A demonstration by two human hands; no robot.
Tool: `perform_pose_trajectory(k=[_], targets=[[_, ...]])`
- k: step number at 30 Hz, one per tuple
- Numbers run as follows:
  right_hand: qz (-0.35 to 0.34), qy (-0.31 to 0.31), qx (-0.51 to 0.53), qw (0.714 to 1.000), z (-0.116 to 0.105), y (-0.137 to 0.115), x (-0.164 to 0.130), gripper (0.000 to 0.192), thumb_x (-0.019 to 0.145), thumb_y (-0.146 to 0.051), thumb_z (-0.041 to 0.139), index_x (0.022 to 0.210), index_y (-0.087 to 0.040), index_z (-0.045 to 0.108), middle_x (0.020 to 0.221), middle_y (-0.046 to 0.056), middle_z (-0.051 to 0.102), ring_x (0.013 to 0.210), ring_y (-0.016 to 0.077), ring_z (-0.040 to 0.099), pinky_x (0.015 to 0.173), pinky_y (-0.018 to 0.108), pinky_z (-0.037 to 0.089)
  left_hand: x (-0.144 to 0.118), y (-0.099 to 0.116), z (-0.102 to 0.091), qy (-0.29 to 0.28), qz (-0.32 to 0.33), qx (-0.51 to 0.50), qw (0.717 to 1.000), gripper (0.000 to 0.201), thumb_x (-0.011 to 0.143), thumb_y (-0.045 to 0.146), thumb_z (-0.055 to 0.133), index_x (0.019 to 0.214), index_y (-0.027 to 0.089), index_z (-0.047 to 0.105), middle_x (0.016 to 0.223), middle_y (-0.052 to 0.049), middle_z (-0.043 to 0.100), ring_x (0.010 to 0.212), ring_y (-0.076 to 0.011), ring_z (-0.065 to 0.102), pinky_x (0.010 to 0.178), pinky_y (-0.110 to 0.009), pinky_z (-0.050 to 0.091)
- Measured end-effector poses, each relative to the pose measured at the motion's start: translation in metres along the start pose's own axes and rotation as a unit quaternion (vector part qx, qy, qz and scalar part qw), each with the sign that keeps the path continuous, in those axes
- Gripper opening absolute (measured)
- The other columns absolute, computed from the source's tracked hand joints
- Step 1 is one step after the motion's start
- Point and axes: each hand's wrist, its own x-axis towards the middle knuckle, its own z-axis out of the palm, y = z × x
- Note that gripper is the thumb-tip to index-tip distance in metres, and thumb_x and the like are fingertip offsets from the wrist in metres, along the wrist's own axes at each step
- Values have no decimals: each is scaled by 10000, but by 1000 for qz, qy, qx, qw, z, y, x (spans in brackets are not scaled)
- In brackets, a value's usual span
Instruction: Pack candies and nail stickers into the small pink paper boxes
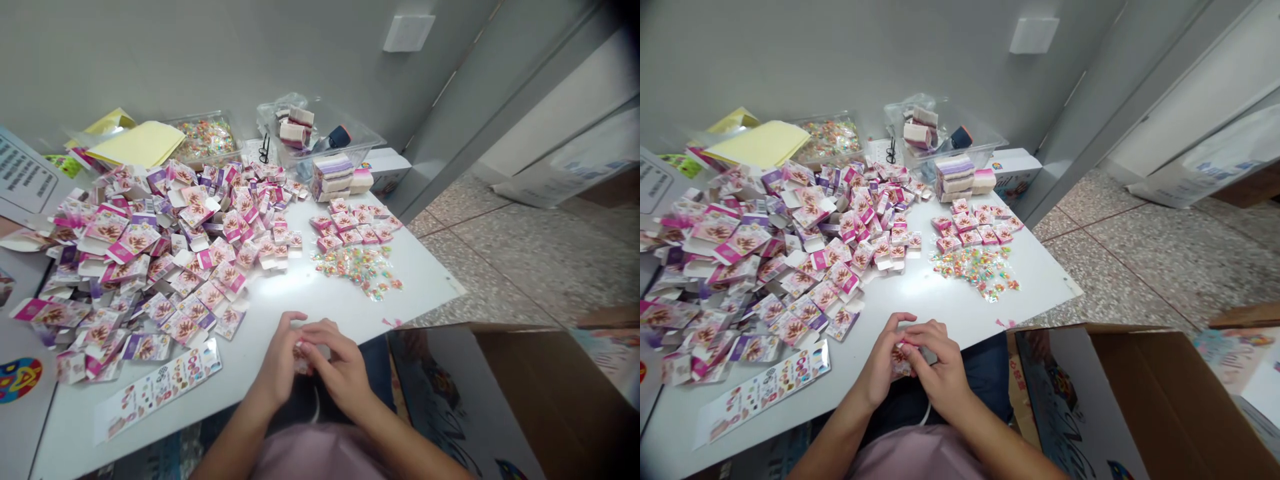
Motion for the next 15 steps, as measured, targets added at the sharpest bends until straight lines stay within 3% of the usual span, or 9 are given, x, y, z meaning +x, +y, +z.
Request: perform_pose_trajectory(k=[4, 6, 8, 11, 15], targets=[[-110, -22, -142, 983, -5, -9, -3, 262, 893, -119, 602, 1074, -280, 699, 1013, 63, 739, 845, 229, 631, 792, 430, 419, -4, -4, 5, -2, -1, -93, 996, 294, 819, 411, 506, 1042, 220, 489, 663, 36, 547, 538, -112, 489, 501, -192, 359], [-130, -39, -196, 971, -7, -18, -2, 285, 882, -105, 600, 1100, -269, 683, 990, 66, 738, 794, 219, 615, 771, 425, 396, -7, -3, 8, -13, 12, -141, 990, 275, 814, 419, 493, 1004, 224, 462, 598, 58, 508, 503, -100, 446, 496, -179, 331], [-86, -41, -178, 979, -8, -27, 2, 200, 890, -138, 605, 1038, -250, 679, 876, 55, 722, 749, 204, 594, 748, 404, 398, -9, -1, 12, -25, 29, -163, 986, 288, 819, 444, 485, 997, 220, 456, 584, 58, 499, 523, -105, 451, 514, -180, 343], [9, -34, -53, 998, -11, -35, 9, 51, 900, -198, 619, 901, -233, 656, 833, 45, 694, 801, 203, 608, 774, 387, 437, -10, 4, 16, -23, 50, -144, 988, 267, 852, 440, 464, 1002, 219, 465, 647, 34, 557, 582, -120, 501, 539, -188, 384], [15, -58, 17, 998, -15, -43, 14, 91, 891, -159, 621, 822, -215, 639, 941, 57, 707, 880, 203, 626, 824, 391, 459, -13, 12, 20, 2, 49, -116, 992, 252, 914, 463, 435, 956, 220, 480, 649, 44, 554, 538, -102, 492, 482, -166, 363]])
